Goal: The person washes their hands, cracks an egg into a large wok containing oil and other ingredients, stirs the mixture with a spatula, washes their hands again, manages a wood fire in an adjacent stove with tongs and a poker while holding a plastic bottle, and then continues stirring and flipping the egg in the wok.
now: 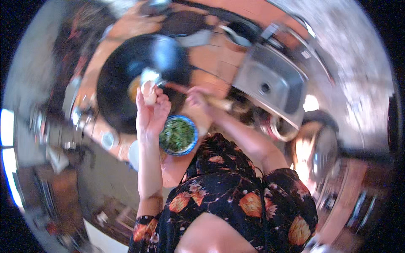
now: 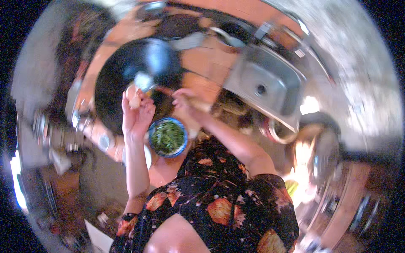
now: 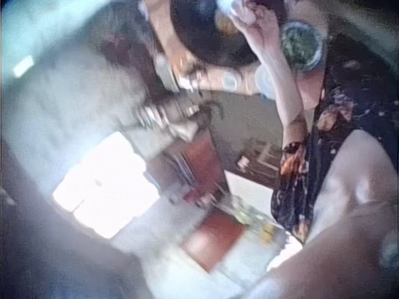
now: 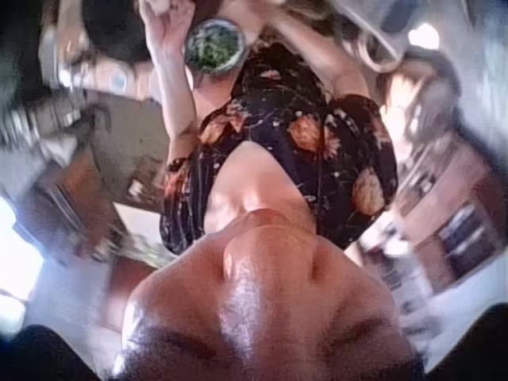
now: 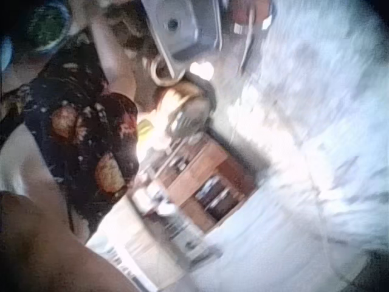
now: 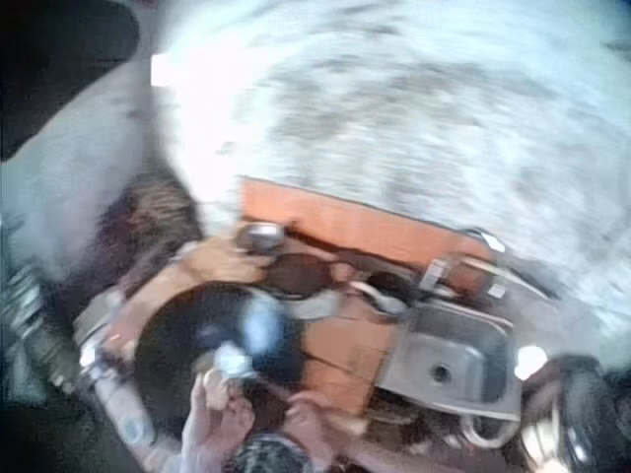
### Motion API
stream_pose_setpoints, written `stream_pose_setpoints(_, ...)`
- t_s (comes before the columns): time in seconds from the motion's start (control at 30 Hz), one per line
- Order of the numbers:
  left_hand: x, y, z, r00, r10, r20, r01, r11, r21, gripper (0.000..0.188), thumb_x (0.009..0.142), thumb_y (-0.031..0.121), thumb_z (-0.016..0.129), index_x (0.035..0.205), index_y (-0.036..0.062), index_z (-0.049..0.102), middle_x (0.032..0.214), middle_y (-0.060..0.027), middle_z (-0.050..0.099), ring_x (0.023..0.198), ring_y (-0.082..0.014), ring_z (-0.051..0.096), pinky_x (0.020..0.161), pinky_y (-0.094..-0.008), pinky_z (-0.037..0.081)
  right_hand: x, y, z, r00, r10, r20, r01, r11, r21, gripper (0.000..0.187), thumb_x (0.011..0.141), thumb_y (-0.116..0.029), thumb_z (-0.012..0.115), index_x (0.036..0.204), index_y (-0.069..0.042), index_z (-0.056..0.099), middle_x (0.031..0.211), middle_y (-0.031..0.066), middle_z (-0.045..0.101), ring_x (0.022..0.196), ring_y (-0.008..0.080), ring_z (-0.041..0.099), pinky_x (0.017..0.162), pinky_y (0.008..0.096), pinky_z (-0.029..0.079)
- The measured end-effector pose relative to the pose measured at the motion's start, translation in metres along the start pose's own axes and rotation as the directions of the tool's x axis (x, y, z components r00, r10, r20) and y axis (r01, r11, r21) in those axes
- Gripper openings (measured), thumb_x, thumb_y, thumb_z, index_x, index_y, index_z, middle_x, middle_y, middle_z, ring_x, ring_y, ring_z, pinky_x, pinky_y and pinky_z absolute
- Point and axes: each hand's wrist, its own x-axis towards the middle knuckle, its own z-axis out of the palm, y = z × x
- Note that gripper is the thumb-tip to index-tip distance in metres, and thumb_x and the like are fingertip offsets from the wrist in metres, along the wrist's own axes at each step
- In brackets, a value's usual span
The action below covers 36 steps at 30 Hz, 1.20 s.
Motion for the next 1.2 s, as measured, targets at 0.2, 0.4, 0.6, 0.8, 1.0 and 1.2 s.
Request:
stream_pose_setpoints(0.2,0.018,-0.172,0.042,0.834,-0.543,-0.096,0.546,0.79,0.279,0.043,0.093,0.044,0.052,0.111,0.0049,0.055,0.089,-0.0042,0.055,0.069,-0.0128,0.047,0.058,-0.0238,0.039,-0.072,0.009,0.013,0.971,0.021,-0.24,-0.056,0.989,-0.139,0.025,0.092,-0.025,0.058,0.109,-0.007,0.056,0.1,0.0038,0.056,0.091,0.0109,0.055,0.077,0.0258,0.049)
stream_pose_setpoints(0.4,0.051,-0.323,0.024,0.443,-0.845,-0.298,0.861,0.309,0.404,0.034,0.09,0.031,0.061,0.109,0.003,0.055,0.093,-0.0051,0.057,0.078,-0.0154,0.056,0.063,-0.0249,0.048,-0.107,-0.018,-0.016,0.954,-0.013,-0.3,-0.036,0.987,-0.155,0.024,0.092,-0.024,0.058,0.108,-0.006,0.056,0.096,0.0033,0.057,0.088,0.01,0.055,0.076,0.0253,0.048)
stream_pose_setpoints(0.6,0.114,-0.49,0.058,0.476,-0.796,-0.373,0.771,0.174,0.613,0.058,0.087,0.041,0.062,0.12,-0.0036,0.047,0.11,-0.0143,0.051,0.097,-0.0279,0.056,0.083,-0.035,0.05,-0.113,-0.046,-0.055,0.959,-0.042,-0.281,0.002,0.99,-0.142,0.023,0.092,-0.023,0.057,0.107,-0.006,0.057,0.092,0.0029,0.058,0.085,0.0091,0.056,0.075,0.0249,0.048)
stream_pose_setpoints(0.8,0.159,-0.526,0.068,0.425,-0.808,-0.408,0.856,0.213,0.471,0.088,0.088,0.06,0.046,0.132,-0.0134,0.028,0.137,-0.0237,0.033,0.121,-0.0426,0.042,0.107,-0.0496,0.033,-0.118,-0.057,-0.078,0.96,-0.046,-0.275,0.01,0.991,-0.131,0.022,0.093,-0.023,0.057,0.106,-0.005,0.057,0.087,0.0024,0.059,0.081,0.0082,0.056,0.073,0.0244,0.048)
stream_pose_setpoints(1.0,0.151,-0.425,0.091,0.696,-0.697,-0.172,0.674,0.552,0.492,0.047,0.097,0.037,0.044,0.107,-0.0076,0.054,0.106,-0.0187,0.059,0.104,-0.0304,0.055,0.092,-0.0418,0.044,-0.109,-0.056,-0.07,0.966,-0.037,-0.255,0.002,0.991,-0.135,0.021,0.093,-0.022,0.056,0.105,-0.005,0.057,0.083,0.0019,0.06,0.078,0.0074,0.056,0.072,0.024,0.048)
stream_pose_setpoints(1.2,0.083,-0.277,0.101,0.924,-0.38,-0.033,0.382,0.922,0.06,0.016,0.093,0.013,0.047,0.081,0.0045,0.052,0.079,-0.0081,0.056,0.079,-0.0206,0.056,0.074,-0.033,0.049,-0.078,-0.037,-0.03,0.974,-0.011,-0.228,-0.025,0.988,-0.152,0.02,0.093,-0.021,0.056,0.104,-0.004,0.057,0.079,0.0015,0.061,0.074,0.0065,0.057,0.071,0.0235,0.048)
